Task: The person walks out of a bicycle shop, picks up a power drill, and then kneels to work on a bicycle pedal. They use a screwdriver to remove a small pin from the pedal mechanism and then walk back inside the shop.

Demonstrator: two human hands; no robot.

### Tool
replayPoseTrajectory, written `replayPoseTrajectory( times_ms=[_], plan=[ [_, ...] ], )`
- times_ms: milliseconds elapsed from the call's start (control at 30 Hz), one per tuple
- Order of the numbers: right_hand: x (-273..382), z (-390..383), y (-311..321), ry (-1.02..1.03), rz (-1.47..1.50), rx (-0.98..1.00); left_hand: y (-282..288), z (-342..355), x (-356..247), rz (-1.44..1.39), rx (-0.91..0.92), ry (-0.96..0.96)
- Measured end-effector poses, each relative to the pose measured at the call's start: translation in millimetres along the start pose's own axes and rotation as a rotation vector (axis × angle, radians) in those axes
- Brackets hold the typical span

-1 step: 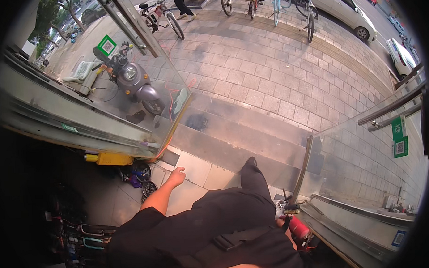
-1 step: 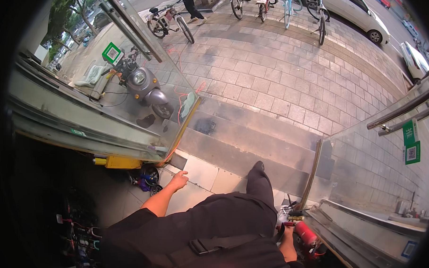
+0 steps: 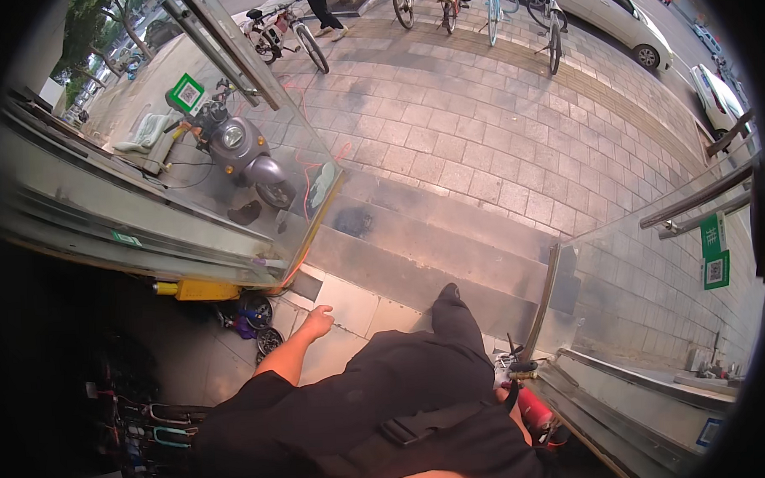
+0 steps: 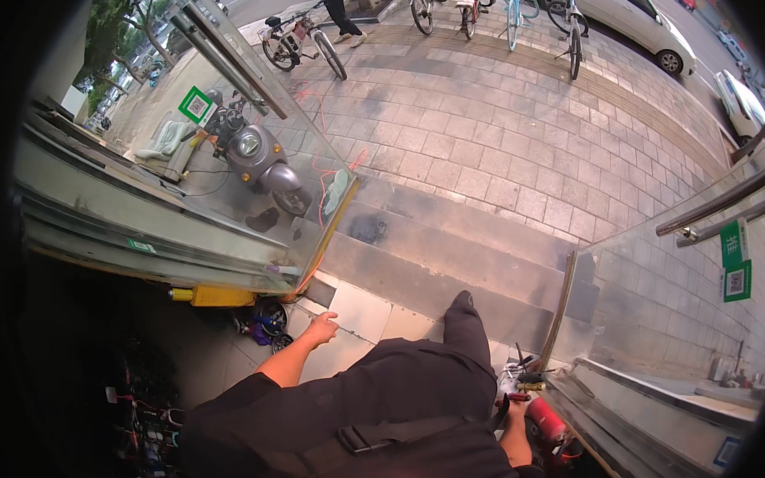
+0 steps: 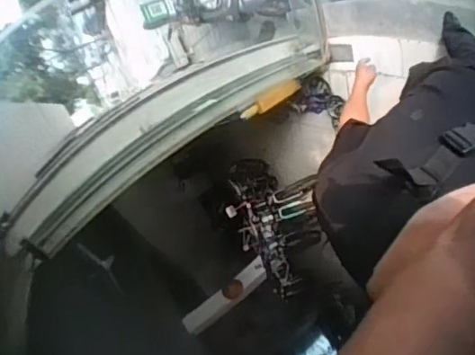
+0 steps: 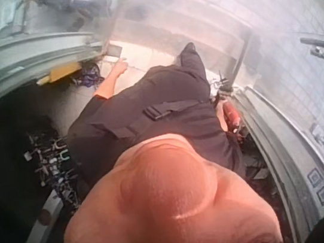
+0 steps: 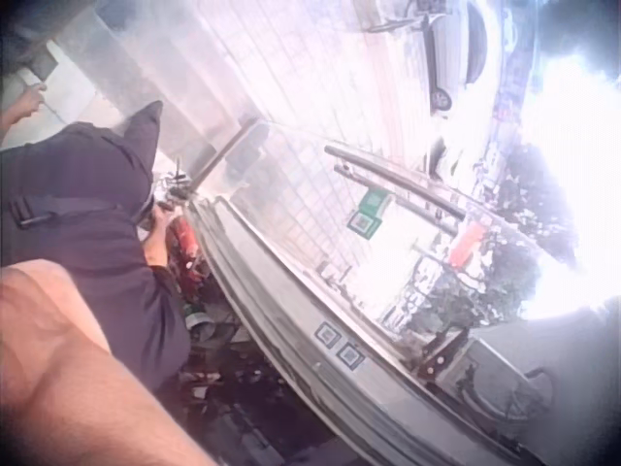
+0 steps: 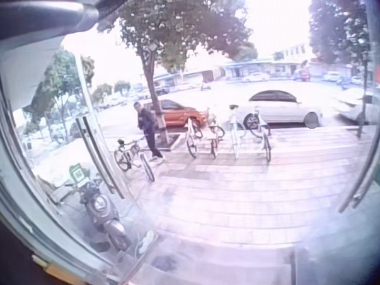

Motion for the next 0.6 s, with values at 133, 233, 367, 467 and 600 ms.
replayPoseTrajectory(
  times_ms=[133, 233, 367, 467, 600],
  plan=[
    [154.8, 50.6, -9.0, -0.013, 0.062, 0.081, 24.7, 21.5, -80.1, 0.27, 0.046, -0.068],
    [399.5, 17.4, 17.8, -0.069, -0.209, 0.032, 34.5, 79.5, -117.0, 0.156, 0.103, -0.124],
    [545.3, 86.2, -3.4, 0.055, -0.38, 0.004, 86.7, 175.0, -205.7, 0.227, 0.179, -0.068],
    [633.2, 96.7, -41.1, 0.019, -0.164, -0.089, 142.8, 280.1, -275.8, 0.215, 0.044, -0.225],
    [695.8, 163.1, -109.3, 0.14, -0.103, -0.07, 215.6, 427.7, -364.0, 0.131, -0.083, -0.323]
  ],
)
Point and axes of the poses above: each hand's wrist, its own z-axis towards the middle knuckle, its own y-axis out of the back of the hand, x = y × z, the point moved 3 cm from there along z, towards the middle knuckle, and after that the axes turned 4 degrees about z, right-handed, at the moved point
